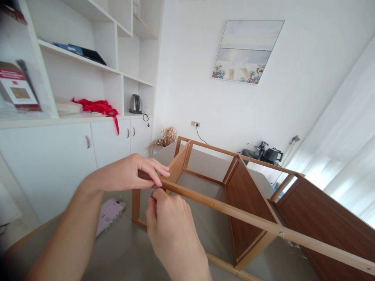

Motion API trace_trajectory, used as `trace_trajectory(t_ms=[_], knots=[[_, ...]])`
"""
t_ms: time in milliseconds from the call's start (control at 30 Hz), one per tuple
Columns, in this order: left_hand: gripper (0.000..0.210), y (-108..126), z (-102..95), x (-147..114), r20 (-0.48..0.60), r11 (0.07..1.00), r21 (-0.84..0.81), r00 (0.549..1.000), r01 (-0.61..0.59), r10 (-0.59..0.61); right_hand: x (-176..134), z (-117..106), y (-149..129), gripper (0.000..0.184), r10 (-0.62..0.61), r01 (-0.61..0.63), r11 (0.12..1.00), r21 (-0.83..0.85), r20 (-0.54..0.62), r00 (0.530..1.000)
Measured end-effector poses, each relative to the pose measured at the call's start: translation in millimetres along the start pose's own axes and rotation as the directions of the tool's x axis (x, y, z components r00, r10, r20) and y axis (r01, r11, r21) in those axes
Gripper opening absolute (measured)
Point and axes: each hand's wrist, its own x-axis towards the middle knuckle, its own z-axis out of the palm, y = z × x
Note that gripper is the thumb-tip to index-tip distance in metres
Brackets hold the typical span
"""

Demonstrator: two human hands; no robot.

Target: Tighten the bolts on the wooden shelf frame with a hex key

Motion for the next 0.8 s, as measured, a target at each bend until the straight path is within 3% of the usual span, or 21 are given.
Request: trace_trajectory(t_ms=[533, 800], knots=[[0.023, -0.6, 0.4, -0.3, 0.000, 1.000, -0.007, 1.000, 0.006, -0.006, 1.0, -6.4, 1.7, 0.023, 0.003, -0.008, 0.997, 0.073, 0.075, 0.997], [0.024, -2.0, -0.4, 0.9, 0.007, 1.000, 0.004, 1.000, -0.002, 0.002, 0.4, -0.5, 2.6, 0.021, 0.062, -0.080, 0.990, 0.113, 0.155, 0.986]])
